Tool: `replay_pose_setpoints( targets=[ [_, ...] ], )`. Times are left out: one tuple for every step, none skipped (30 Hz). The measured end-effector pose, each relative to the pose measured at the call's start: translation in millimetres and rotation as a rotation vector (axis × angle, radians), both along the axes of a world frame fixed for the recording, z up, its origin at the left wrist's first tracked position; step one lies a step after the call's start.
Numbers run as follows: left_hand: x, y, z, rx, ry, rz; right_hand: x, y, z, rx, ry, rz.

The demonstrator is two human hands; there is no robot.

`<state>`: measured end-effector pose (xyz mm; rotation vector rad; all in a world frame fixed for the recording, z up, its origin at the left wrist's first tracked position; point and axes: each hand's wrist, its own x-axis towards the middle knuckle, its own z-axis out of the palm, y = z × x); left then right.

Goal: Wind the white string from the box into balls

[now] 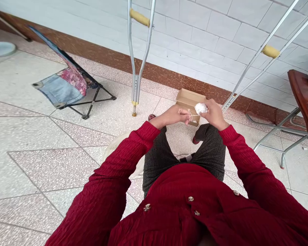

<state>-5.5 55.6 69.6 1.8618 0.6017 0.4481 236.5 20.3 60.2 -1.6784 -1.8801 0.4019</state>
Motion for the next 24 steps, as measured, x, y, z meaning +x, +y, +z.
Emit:
replay_pose_setpoints(
  targets=[
    [-1,2,2.3,0.021,0.022,0.023,-2,-4,-2.0,-0.075,-0.013,0.071],
    [-3,4,4.1,0.037,0.036,0.048,-4,-8,-3.5,-0.17,0.029,0.167],
    [-4,6,5.5,0.047,0.04,0.071,-4,-11,-4.6,-0.278,0.124,0.274],
    [-5,8,6.2,0.049,0.036,0.083,-5,-14,-5.3,-0.388,0.258,0.376],
    [-6,9,6.1,0.047,0.026,0.085,-4,-17,-5.6,-0.487,0.413,0.455],
    [-6,10,5.1,0.045,0.012,0.084,-3,-20,-5.8,-0.566,0.571,0.502],
    [-6,11,3.1,0.042,-0.001,0.082,-3,-23,-5.9,-0.618,0.718,0.519],
    [-6,11,0.2,0.038,-0.012,0.078,-3,-26,-6.1,-0.644,0.845,0.519],
    [-5,11,-3.5,0.032,-0.026,0.079,-3,-29,-6.7,-0.65,0.952,0.508],
    [-3,11,-7.6,0.025,-0.042,0.088,-4,-31,-7.7,-0.647,1.041,0.496],
    [-2,11,-11.7,0.015,-0.06,0.101,-6,-34,-9.2,-0.641,1.117,0.482],
    [1,10,-15.5,0.004,-0.076,0.115,-8,-35,-11.1,-0.634,1.184,0.466],
    [3,8,-18.7,-0.005,-0.089,0.129,-10,-37,-13.3,-0.624,1.239,0.444],
    [6,6,-21.2,-0.01,-0.096,0.146,-13,-38,-15.5,-0.611,1.281,0.42],
    [8,4,-23.0,-0.009,-0.096,0.165,-15,-39,-17.5,-0.596,1.31,0.396],
    [10,1,-24.2,-0.001,-0.086,0.184,-18,-40,-19.1,-0.581,1.323,0.375],
    [12,-1,-25.1,0.014,-0.071,0.202,-20,-42,-20.1,-0.568,1.324,0.358],
    [14,-3,-26.0,0.03,-0.055,0.218,-22,-43,-20.6,-0.557,1.317,0.347],
    [15,-5,-27.1,0.043,-0.041,0.227,-24,-45,-20.7,-0.552,1.305,0.342],
    [16,-6,-28.5,0.051,-0.032,0.229,-25,-47,-20.5,-0.551,1.292,0.342],
    [16,-6,-30.1,0.055,-0.029,0.225,-26,-49,-20.2,-0.55,1.282,0.345],
    [15,-6,-31.8,0.056,-0.033,0.217,-26,-51,-20.1,-0.552,1.277,0.351],
    [14,-5,-33.3,0.058,-0.04,0.208,-26,-53,-20.2,-0.559,1.279,0.361],
    [12,-4,-34.1,0.064,-0.047,0.196,-26,-55,-20.8,-0.567,1.29,0.375]
  ],
)
